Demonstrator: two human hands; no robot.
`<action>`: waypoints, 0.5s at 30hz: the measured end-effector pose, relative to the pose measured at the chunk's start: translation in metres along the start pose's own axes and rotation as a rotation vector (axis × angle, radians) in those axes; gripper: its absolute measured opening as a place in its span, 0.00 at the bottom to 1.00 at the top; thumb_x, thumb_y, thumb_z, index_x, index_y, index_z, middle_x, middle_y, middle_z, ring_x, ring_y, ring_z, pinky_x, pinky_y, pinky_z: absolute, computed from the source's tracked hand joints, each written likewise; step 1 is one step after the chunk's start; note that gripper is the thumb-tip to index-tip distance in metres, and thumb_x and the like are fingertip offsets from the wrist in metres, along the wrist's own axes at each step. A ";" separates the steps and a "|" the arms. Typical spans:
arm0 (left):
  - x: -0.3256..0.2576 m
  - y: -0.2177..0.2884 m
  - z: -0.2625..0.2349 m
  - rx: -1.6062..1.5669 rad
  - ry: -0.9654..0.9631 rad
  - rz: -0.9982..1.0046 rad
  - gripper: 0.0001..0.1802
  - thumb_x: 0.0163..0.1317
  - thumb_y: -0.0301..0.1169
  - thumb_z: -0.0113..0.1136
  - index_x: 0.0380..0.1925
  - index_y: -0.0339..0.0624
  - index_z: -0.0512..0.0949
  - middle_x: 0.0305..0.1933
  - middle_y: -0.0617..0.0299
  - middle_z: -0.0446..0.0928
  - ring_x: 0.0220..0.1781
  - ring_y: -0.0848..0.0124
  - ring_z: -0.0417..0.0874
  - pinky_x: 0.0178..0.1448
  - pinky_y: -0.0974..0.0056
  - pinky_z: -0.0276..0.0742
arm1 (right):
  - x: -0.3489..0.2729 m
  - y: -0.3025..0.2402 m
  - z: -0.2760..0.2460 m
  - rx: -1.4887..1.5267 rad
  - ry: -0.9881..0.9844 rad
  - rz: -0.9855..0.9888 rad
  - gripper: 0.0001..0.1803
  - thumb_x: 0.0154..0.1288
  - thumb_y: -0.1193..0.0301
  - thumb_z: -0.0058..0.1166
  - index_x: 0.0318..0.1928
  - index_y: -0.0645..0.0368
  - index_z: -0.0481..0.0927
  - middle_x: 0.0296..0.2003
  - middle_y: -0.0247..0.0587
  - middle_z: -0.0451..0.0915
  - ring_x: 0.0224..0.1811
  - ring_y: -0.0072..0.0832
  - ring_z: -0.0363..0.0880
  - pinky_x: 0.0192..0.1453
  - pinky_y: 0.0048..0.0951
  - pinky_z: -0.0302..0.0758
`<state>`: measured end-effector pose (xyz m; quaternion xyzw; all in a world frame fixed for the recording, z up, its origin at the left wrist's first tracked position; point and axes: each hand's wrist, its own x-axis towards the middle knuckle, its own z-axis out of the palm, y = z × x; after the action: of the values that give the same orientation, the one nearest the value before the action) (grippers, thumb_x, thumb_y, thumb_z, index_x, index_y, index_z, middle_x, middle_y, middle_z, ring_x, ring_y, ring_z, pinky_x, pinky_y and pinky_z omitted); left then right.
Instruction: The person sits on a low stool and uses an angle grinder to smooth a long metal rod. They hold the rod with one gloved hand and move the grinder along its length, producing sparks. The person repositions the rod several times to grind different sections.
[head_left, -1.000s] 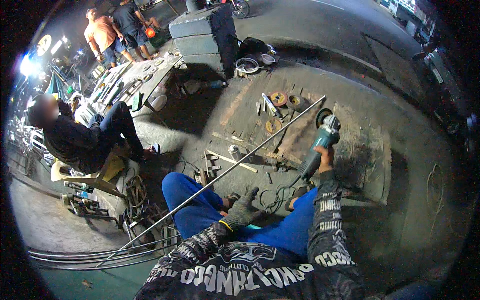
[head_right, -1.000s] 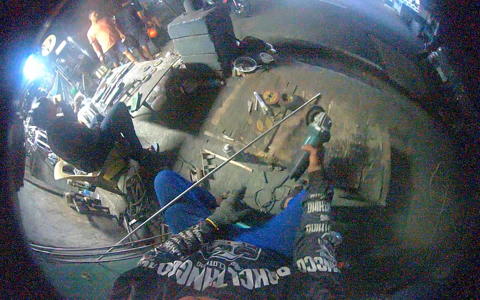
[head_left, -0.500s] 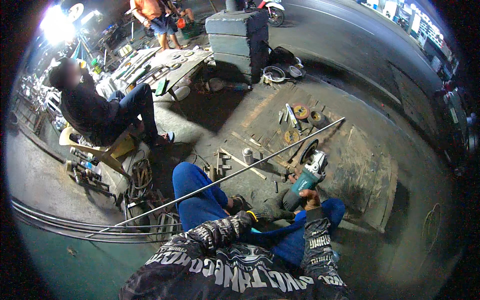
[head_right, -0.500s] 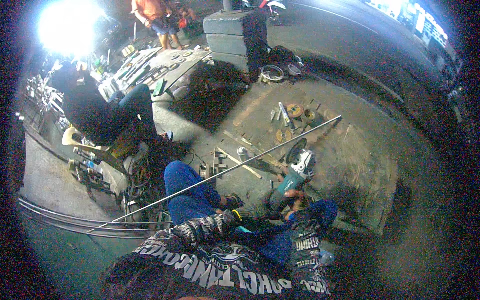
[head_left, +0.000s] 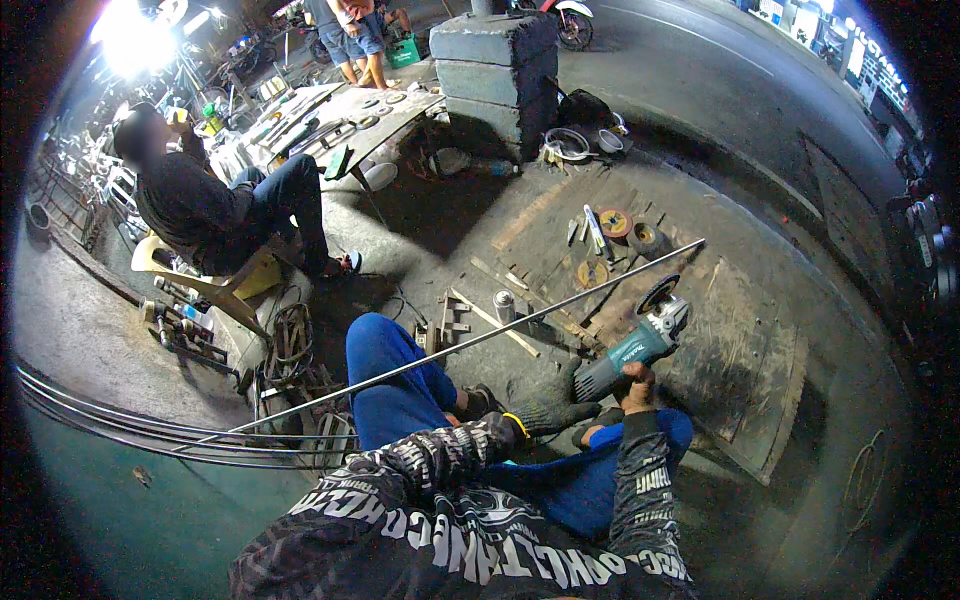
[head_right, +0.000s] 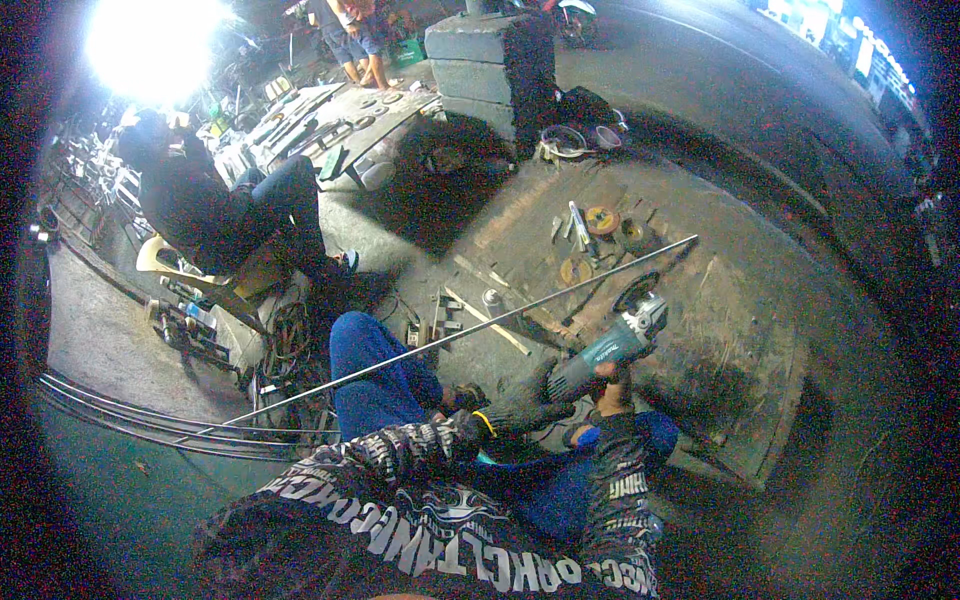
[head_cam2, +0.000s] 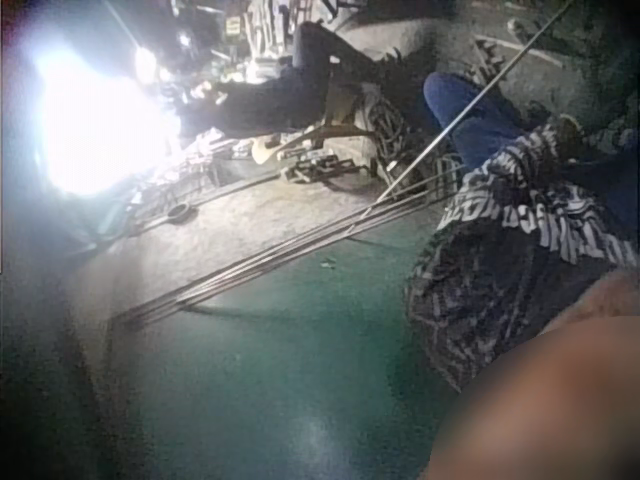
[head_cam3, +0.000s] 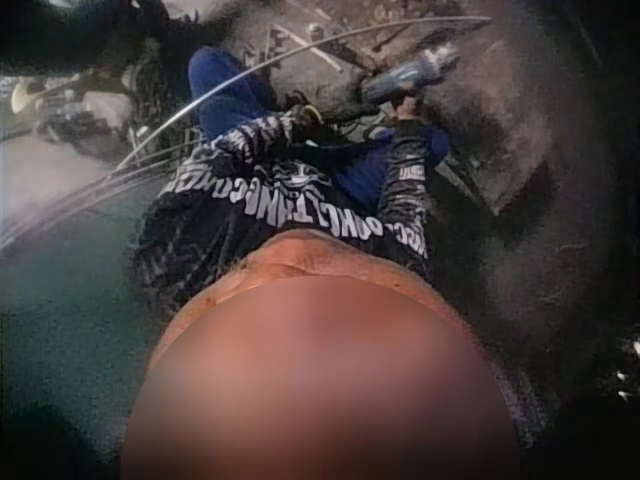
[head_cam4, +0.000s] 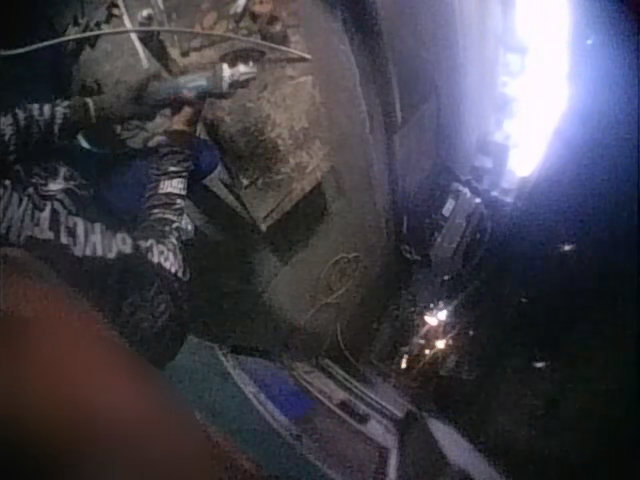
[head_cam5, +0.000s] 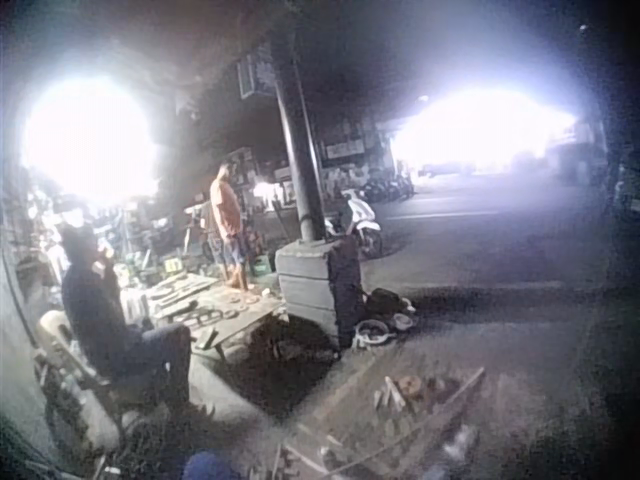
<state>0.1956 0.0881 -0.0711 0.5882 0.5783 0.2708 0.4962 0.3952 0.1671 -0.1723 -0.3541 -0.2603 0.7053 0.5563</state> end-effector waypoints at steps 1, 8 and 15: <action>0.001 -0.001 0.002 0.027 0.001 -0.012 0.49 0.51 0.39 0.76 0.69 0.39 0.57 0.57 0.42 0.76 0.59 0.51 0.79 0.59 0.53 0.76 | 0.000 0.000 -0.001 -0.017 0.011 -0.005 0.14 0.46 0.70 0.60 0.36 0.58 0.78 0.33 0.35 0.77 0.35 0.31 0.74 0.44 0.39 0.75; -0.002 -0.007 0.006 0.027 -0.027 0.064 0.47 0.54 0.41 0.72 0.69 0.39 0.58 0.58 0.43 0.76 0.61 0.51 0.78 0.63 0.52 0.73 | -0.009 -0.014 0.005 0.108 -0.072 0.164 0.21 0.45 0.72 0.60 0.44 0.57 0.76 0.41 0.37 0.77 0.42 0.35 0.76 0.51 0.42 0.76; -0.016 0.000 0.002 -0.040 -0.017 0.135 0.47 0.55 0.45 0.72 0.70 0.41 0.59 0.58 0.42 0.77 0.60 0.50 0.78 0.64 0.52 0.71 | -0.021 -0.025 0.034 0.132 -0.186 0.138 0.33 0.42 0.72 0.59 0.55 0.56 0.71 0.53 0.41 0.73 0.50 0.39 0.76 0.59 0.44 0.74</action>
<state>0.1941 0.0722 -0.0681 0.6181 0.5277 0.3100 0.4933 0.3859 0.1541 -0.1280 -0.2669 -0.2386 0.7873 0.5019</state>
